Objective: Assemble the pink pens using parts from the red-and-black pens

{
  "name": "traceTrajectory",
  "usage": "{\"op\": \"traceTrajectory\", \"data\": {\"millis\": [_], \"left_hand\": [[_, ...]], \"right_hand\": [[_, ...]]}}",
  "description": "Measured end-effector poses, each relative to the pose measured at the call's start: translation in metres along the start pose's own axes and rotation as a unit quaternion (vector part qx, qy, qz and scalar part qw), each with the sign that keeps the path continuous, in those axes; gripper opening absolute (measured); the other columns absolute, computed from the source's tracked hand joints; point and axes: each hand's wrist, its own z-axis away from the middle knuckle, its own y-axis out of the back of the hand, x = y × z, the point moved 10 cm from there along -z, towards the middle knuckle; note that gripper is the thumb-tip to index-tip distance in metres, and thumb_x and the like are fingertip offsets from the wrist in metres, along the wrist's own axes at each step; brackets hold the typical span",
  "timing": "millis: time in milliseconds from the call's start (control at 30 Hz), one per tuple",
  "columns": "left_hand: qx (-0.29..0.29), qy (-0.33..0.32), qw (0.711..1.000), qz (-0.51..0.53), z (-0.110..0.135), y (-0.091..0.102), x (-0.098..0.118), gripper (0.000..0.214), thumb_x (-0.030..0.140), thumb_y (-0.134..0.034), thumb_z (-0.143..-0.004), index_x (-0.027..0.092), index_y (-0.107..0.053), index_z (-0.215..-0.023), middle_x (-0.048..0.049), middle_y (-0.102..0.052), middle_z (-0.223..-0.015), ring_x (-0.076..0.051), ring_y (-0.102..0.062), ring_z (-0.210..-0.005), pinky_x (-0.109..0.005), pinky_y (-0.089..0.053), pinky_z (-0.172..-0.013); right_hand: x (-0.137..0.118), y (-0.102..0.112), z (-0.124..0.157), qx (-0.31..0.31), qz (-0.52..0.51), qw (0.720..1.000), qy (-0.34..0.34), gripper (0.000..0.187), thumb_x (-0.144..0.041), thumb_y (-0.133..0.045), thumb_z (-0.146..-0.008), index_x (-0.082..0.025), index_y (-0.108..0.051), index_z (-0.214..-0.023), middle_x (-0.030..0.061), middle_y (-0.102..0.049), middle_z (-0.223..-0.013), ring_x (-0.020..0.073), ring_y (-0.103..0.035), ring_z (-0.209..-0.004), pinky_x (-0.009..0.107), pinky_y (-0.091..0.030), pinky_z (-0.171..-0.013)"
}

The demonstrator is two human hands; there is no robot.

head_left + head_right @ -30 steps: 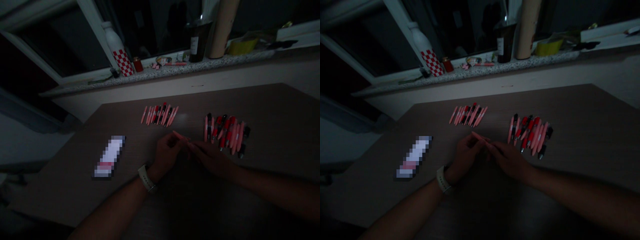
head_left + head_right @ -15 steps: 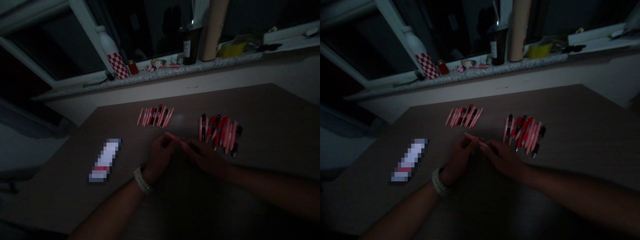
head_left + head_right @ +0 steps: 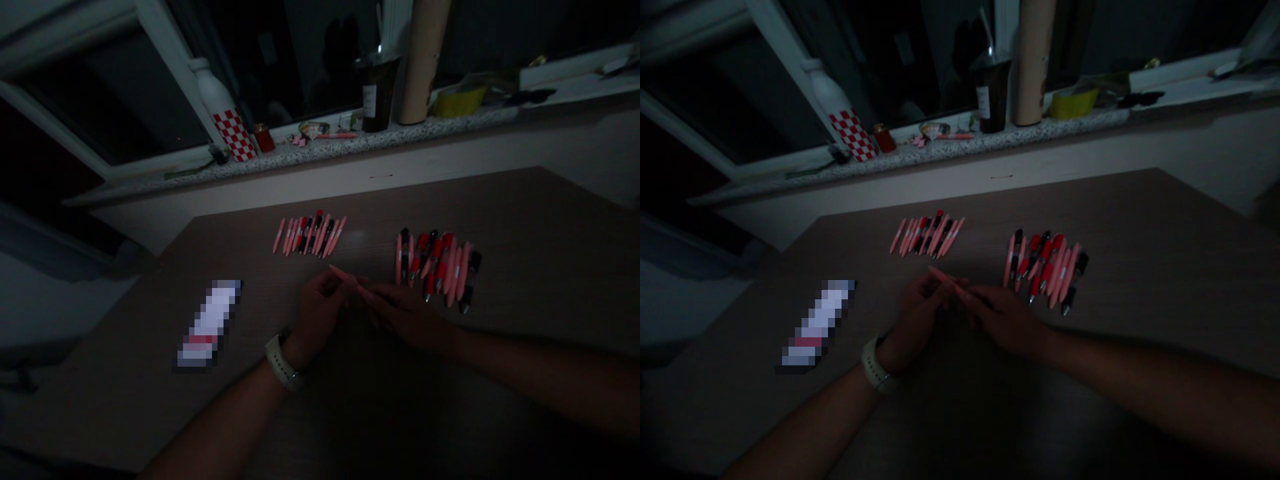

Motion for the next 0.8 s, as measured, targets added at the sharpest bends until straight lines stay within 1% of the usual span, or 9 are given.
{"op": "traceTrajectory", "data": {"millis": [167, 267, 300, 367, 433, 467, 567, 633, 800], "left_hand": [[-0.028, -0.003, 1.0, 0.011, 0.003, -0.004, 0.005, 0.024, 0.038, -0.071, -0.085, 0.014, -0.07, -0.087, -0.0071, -0.073, -0.093, -0.01, -0.056, -0.062, -0.022, -0.041, -0.057], [-0.024, -0.003, 1.0, 0.02, 0.003, -0.003, 0.004, 0.026, 0.039, -0.069, -0.086, 0.014, -0.072, -0.093, -0.0052, -0.07, -0.085, -0.009, -0.05, -0.059, -0.022, -0.038, -0.054], [-0.012, -0.001, 1.0, 0.025, 0.002, 0.0, 0.002, 0.027, 0.04, -0.069, -0.086, 0.014, -0.073, -0.094, -0.0039, -0.068, -0.081, -0.008, -0.048, -0.057, -0.021, -0.036, -0.053], [0.023, 0.005, 0.999, 0.042, 0.0, 0.008, -0.002, 0.029, 0.042, -0.068, -0.086, 0.015, -0.073, -0.097, 0.0, -0.061, -0.071, -0.008, -0.043, -0.054, -0.021, -0.032, -0.05], [0.056, 0.016, 0.996, 0.069, -0.001, 0.015, -0.007, 0.031, 0.043, -0.068, -0.085, 0.015, -0.072, -0.097, 0.0034, -0.052, -0.063, -0.007, -0.04, -0.053, -0.021, -0.03, -0.049], [0.065, 0.02, 0.994, 0.084, -0.002, 0.017, -0.009, 0.031, 0.044, -0.068, -0.085, 0.015, -0.071, -0.096, 0.0043, -0.049, -0.062, -0.007, -0.039, -0.053, -0.02, -0.029, -0.049], [0.062, 0.026, 0.99, 0.123, -0.004, 0.017, -0.011, 0.031, 0.044, -0.069, -0.084, 0.015, -0.069, -0.094, 0.0048, -0.047, -0.062, -0.007, -0.038, -0.054, -0.02, -0.031, -0.05], [0.052, 0.028, 0.988, 0.142, -0.004, 0.015, -0.01, 0.03, 0.043, -0.07, -0.083, 0.015, -0.067, -0.092, 0.0047, -0.047, -0.064, -0.007, -0.038, -0.054, -0.02, -0.032, -0.051], [0.045, 0.017, 0.985, 0.167, -0.003, 0.015, -0.007, 0.031, 0.043, -0.075, -0.078, 0.018, -0.057, -0.082, 0.0055, -0.046, -0.065, -0.007, -0.039, -0.054, -0.019, -0.035, -0.051]], "right_hand": [[0.003, -0.007, 0.0, -0.047, -0.078, 0.996, -0.012, 0.041, -0.052, -0.047, -0.098, -0.017, -0.061, -0.08, -0.0037, -0.051, -0.062, 0.009, -0.045, -0.054, 0.022, -0.033, -0.051], [0.001, -0.007, 0.0, -0.045, -0.093, 0.995, -0.01, 0.041, -0.051, -0.047, -0.098, -0.017, -0.064, -0.084, -0.0033, -0.051, -0.061, 0.009, -0.045, -0.053, 0.022, -0.033, -0.05], [0.001, -0.005, 0.0, -0.032, -0.098, 0.995, -0.007, 0.039, -0.05, -0.047, -0.098, -0.017, -0.066, -0.089, -0.0029, -0.053, -0.062, 0.0092, -0.046, -0.054, 0.021, -0.033, -0.049], [-0.001, 0.001, 0.001, -0.002, -0.119, 0.993, 0.005, 0.035, -0.047, -0.047, -0.099, -0.019, -0.066, -0.11, -0.0021, -0.058, -0.068, 0.0092, -0.047, -0.054, 0.021, -0.034, -0.049], [-0.005, 0.004, 0.003, 0.014, -0.157, 0.987, 0.026, 0.038, -0.044, -0.047, -0.099, -0.024, -0.058, -0.129, -0.0007, -0.062, -0.079, 0.0088, -0.048, -0.055, 0.021, -0.035, -0.048], [-0.008, 0.005, 0.004, 0.011, -0.176, 0.984, 0.04, 0.039, -0.043, -0.047, -0.099, -0.026, -0.055, -0.134, 0.0003, -0.064, -0.085, 0.0086, -0.049, -0.055, 0.021, -0.036, -0.048], [-0.02, 0.001, 0.009, -0.027, -0.203, 0.975, 0.089, 0.04, -0.042, -0.046, -0.1, -0.028, -0.056, -0.136, 0.0036, -0.065, -0.101, 0.0085, -0.052, -0.058, 0.022, -0.04, -0.05], [-0.026, 0.0, 0.012, -0.047, -0.203, 0.972, 0.113, 0.04, -0.041, -0.044, -0.1, -0.029, -0.055, -0.138, 0.0045, -0.065, -0.107, 0.009, -0.053, -0.061, 0.023, -0.042, -0.052], [-0.03, 0.006, 0.017, -0.021, -0.2, 0.969, 0.146, 0.04, -0.044, -0.044, -0.1, -0.028, -0.058, -0.134, 0.0049, -0.068, -0.101, 0.0105, -0.054, -0.059, 0.024, -0.042, -0.052]]}}
